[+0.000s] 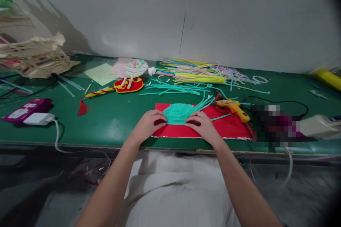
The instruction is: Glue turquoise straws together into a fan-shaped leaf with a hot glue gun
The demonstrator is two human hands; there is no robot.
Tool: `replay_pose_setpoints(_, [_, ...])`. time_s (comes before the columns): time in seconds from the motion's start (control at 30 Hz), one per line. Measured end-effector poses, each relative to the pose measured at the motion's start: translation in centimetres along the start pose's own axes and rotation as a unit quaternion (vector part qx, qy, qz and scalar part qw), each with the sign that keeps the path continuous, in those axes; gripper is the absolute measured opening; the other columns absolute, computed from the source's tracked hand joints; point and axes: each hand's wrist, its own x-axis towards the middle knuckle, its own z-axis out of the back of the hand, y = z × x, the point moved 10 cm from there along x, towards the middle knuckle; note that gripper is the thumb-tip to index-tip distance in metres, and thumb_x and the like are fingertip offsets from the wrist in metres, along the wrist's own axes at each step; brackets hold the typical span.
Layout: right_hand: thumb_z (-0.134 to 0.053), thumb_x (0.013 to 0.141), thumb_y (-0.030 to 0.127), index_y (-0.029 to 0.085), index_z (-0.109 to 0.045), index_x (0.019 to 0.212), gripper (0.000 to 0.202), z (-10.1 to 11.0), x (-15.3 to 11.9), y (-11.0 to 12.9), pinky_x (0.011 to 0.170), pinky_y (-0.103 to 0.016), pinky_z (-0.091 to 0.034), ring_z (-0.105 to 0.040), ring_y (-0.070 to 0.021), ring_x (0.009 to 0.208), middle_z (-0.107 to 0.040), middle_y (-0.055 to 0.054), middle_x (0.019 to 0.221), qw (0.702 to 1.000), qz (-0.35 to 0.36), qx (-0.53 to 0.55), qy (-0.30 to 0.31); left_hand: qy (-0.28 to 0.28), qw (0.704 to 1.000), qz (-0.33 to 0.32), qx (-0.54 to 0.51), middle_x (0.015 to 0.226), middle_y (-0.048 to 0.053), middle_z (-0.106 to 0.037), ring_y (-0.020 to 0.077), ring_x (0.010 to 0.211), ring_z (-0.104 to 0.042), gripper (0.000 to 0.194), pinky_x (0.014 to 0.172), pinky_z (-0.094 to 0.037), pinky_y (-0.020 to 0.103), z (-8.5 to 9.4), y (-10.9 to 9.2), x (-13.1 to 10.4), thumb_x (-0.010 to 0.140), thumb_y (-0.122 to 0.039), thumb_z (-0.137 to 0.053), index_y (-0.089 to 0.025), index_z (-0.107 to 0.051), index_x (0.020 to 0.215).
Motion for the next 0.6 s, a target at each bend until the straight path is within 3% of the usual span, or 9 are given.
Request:
replay_pose_setpoints(0.4, [-0.066, 0.078, 0.032, 0.024, -0.071, 0.083, 0.01, -0.1, -0.1, -0.3, 0.083, -0.034, -0.046, -0.056, -0.019, 0.089, -0.06, -0.004, 0.086, 1.0, -0.005, 0.002, 0.002, -0.008, 1.0, 0.016, -0.005, 0.096, 0.005, -0.067, 0.0167, 0.093, -0.06, 0.015, 0.087, -0.047, 0.033, 0.4, -0.1, -0.1, 0.085, -0.021, -0.053, -0.019, -0.065, 0.093])
replay_pose_setpoints(0.6, [-0.066, 0.079, 0.032, 0.025, -0.07, 0.083, 0.01, -0.1, -0.1, -0.3, 0.083, -0.035, -0.046, -0.056, -0.0192, 0.089, -0.06, -0.004, 0.087, 1.0, -0.003, 0.004, -0.001, -0.044, 0.995, -0.011, 0.092, 0.105, 0.006, -0.067, 0.0168, 0.098, -0.06, 0.024, 0.091, -0.045, 0.035, 1.0, -1.0, -0.6, 0.086, -0.017, -0.048, -0.019, -0.065, 0.103])
